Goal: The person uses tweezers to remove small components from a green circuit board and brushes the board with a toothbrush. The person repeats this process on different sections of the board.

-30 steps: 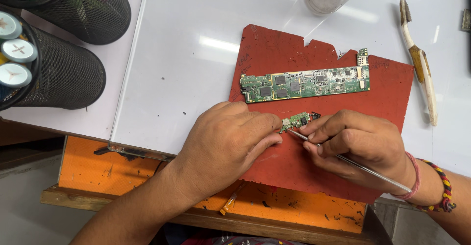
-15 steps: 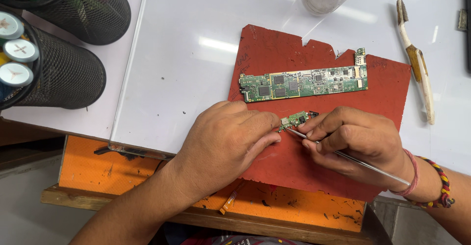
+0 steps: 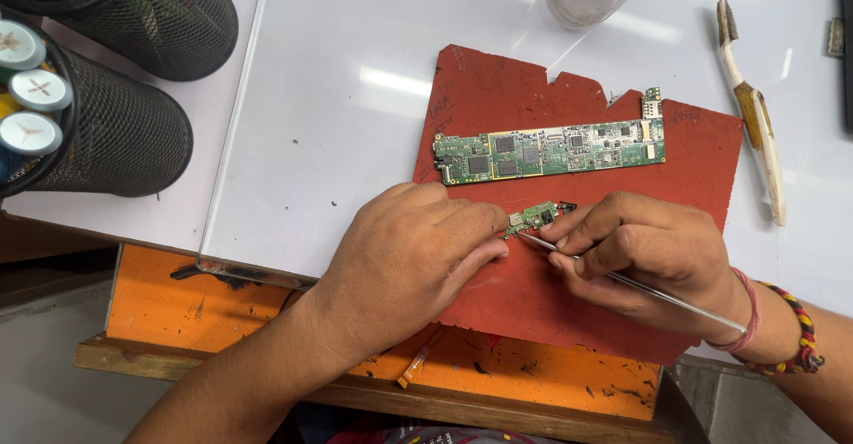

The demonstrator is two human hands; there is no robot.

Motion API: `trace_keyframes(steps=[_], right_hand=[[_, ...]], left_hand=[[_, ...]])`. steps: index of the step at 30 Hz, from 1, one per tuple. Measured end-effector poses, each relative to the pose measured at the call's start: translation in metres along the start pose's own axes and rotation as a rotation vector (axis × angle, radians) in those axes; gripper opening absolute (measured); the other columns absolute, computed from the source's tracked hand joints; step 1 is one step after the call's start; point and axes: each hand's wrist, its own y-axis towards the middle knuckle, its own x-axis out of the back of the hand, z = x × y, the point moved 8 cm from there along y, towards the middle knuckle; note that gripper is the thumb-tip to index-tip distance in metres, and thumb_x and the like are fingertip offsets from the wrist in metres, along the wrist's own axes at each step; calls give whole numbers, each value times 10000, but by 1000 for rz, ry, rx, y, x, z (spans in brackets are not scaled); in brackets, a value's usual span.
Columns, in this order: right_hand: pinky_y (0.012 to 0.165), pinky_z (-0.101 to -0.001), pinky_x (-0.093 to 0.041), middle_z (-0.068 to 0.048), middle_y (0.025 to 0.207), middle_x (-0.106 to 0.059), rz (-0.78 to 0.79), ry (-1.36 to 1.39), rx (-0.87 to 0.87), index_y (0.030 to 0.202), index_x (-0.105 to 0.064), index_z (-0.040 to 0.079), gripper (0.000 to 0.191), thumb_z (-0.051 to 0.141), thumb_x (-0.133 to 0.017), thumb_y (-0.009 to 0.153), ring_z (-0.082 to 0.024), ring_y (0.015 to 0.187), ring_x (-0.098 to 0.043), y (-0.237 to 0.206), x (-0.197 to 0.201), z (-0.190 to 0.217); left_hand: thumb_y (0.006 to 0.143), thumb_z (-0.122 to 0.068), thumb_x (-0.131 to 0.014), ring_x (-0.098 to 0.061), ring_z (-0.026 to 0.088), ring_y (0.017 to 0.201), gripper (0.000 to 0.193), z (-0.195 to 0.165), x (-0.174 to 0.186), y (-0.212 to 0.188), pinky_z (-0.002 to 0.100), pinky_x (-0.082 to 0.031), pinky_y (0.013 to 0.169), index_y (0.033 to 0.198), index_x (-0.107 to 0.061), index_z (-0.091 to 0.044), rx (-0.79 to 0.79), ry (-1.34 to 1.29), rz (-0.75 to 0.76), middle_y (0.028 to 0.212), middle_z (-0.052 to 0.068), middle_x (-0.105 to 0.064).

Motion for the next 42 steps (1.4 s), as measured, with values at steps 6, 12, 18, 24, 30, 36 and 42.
trace_keyframes(steps=[6,12,18,24,30,36,42], right_hand=[[872,-321,-629,-64,880,-687,7,27,-5,753,-568,76,265,-28,-803,815,-214,977,-789,0,0,-2],[879,-322,-632,-64,898,-677,-17,43,-28,778,-579,66,240,-31,-792,829,-203,987,-783,-2,1,-4],[833,-290,-665,-73,956,-672,34,118,-67,797,-573,66,224,-10,-783,815,-210,1010,-785,-3,1,-9],[769,-246,-667,-55,931,-692,4,76,-138,740,-554,94,263,-12,-782,819,-184,987,-794,-5,4,-13],[756,-244,-665,-50,878,-704,-24,22,-141,719,-567,90,261,1,-790,820,-168,935,-790,-5,6,-13],[796,-267,-629,-52,885,-693,-12,20,-117,702,-537,77,289,-1,-783,831,-182,963,-795,-3,5,-12],[788,-266,-626,-50,872,-689,-8,-1,-118,683,-553,77,284,-9,-788,817,-185,953,-796,-2,4,-11]], left_hand=[[908,-178,-780,-618,246,756,155,0,0,0,407,-492,702,999,-689,-91,-5,8,-3,800,43,-646],[906,-183,-778,-613,240,747,166,0,-2,0,404,-493,698,1012,-691,-89,-6,23,19,797,40,-639],[888,-178,-784,-613,248,759,181,-2,-1,0,409,-494,709,1017,-692,-92,-20,33,3,813,43,-644],[889,-178,-789,-614,238,748,186,-1,-2,-1,403,-494,697,1024,-695,-91,-10,24,17,806,40,-642],[896,-172,-783,-614,232,750,180,-2,-2,0,401,-493,696,1029,-695,-89,-24,26,18,811,36,-643],[895,-178,-781,-608,234,744,171,-2,-2,0,403,-492,695,1018,-702,-90,-22,39,21,801,34,-638],[902,-176,-776,-613,230,756,163,-3,-2,0,398,-493,702,1016,-697,-90,-27,25,14,815,27,-643]])
